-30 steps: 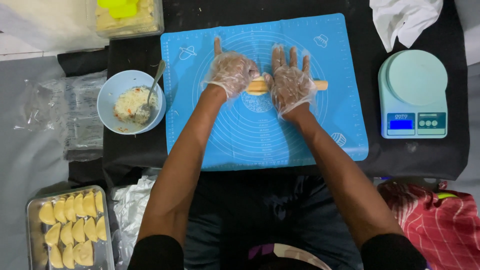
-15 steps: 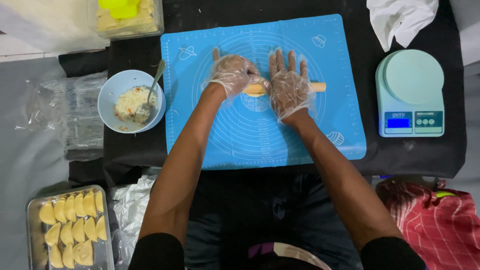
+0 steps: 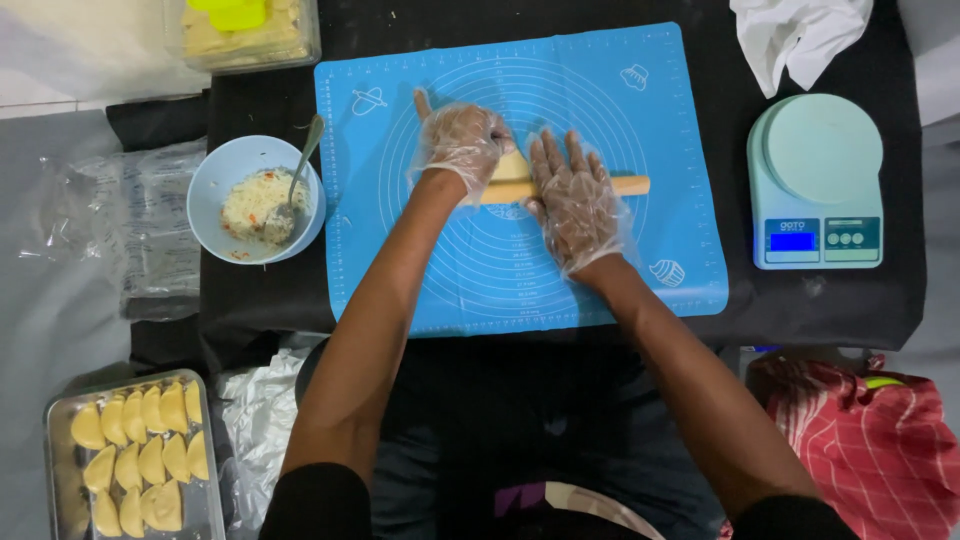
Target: Rolling out small pieces of dough into flat circles using a rolling pin on a silicone mat.
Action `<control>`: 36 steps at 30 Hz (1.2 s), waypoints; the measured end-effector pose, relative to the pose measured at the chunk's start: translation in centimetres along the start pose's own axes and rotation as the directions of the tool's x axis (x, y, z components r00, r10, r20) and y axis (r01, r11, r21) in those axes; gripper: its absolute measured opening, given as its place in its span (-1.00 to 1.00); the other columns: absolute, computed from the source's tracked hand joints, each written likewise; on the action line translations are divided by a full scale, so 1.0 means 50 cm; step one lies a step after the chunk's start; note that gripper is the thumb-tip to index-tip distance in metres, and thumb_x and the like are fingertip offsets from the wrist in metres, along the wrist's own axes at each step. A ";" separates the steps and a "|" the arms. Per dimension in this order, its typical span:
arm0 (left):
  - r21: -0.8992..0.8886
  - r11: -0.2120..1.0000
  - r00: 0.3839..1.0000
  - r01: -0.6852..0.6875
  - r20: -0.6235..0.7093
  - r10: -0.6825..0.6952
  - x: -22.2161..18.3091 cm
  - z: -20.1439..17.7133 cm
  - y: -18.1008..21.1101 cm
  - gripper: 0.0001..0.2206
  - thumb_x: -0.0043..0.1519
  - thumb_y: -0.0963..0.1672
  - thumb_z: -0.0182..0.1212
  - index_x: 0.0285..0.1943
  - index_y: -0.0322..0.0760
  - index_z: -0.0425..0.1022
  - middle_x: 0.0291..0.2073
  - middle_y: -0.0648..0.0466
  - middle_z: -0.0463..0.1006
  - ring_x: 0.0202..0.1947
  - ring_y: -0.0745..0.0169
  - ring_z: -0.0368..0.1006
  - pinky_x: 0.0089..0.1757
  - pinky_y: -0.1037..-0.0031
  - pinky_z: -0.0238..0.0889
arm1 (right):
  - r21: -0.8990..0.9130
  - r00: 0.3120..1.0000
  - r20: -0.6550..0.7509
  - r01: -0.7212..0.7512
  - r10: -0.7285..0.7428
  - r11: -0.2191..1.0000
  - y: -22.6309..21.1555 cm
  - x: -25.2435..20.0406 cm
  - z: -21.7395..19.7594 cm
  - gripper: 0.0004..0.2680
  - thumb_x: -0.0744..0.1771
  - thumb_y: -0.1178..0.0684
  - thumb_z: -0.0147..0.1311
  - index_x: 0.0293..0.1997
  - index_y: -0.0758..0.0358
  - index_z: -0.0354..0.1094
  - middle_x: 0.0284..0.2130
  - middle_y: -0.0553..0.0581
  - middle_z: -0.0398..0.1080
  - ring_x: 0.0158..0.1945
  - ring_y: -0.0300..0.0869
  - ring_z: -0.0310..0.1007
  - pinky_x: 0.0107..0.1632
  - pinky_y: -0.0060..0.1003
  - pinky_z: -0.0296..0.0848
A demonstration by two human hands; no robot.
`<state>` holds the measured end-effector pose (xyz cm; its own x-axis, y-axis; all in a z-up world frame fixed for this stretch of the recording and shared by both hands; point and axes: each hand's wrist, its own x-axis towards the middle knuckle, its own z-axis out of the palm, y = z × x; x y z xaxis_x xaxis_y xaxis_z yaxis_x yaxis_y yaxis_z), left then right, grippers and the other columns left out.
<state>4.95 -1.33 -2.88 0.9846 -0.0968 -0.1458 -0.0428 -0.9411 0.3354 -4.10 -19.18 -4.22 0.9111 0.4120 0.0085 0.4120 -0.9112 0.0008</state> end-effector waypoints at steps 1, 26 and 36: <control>-0.001 1.000 1.000 -0.001 -0.002 0.001 -0.001 0.001 -0.001 -0.76 0.29 0.05 0.30 -0.50 0.43 0.59 -0.48 0.47 0.59 -0.08 0.31 0.50 0.40 -0.25 -0.73 | -0.002 1.000 -0.002 0.000 0.000 1.000 -0.002 -0.010 -0.006 -0.47 0.45 -0.17 -0.28 0.62 0.11 -0.41 0.59 0.11 -0.34 0.61 0.12 -0.42 0.53 0.06 -0.24; 0.177 0.983 0.990 0.042 -0.141 -0.017 -0.090 -0.001 0.008 -0.46 0.46 0.16 -0.26 0.54 -0.01 0.23 0.48 0.12 0.26 0.52 0.04 0.06 0.33 -0.45 -0.45 | 0.136 0.982 0.118 -0.162 0.146 0.977 0.015 0.079 -0.066 -0.72 0.41 -0.22 -0.10 0.22 -0.11 0.37 0.12 0.11 0.41 0.23 0.12 0.37 0.14 0.04 0.46; 0.260 0.964 0.998 0.054 -0.026 -0.049 -0.023 0.000 -0.017 -0.35 0.43 0.16 -0.36 0.65 -0.09 -0.28 0.61 -0.10 -0.26 0.58 -0.28 -0.39 0.30 -0.47 -0.58 | 0.126 0.985 0.170 0.002 -0.024 0.992 0.045 0.159 -0.036 -0.55 0.46 -0.20 -0.52 0.61 -0.03 -0.26 0.57 0.18 -0.41 0.59 0.11 -0.55 0.52 0.11 -0.38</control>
<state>3.85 -0.41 -3.01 0.9896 -0.0422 -0.1374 -0.0323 -0.9968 0.0738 4.06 -17.97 -2.38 0.8893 0.4280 -0.1612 0.4119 -0.9027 -0.1248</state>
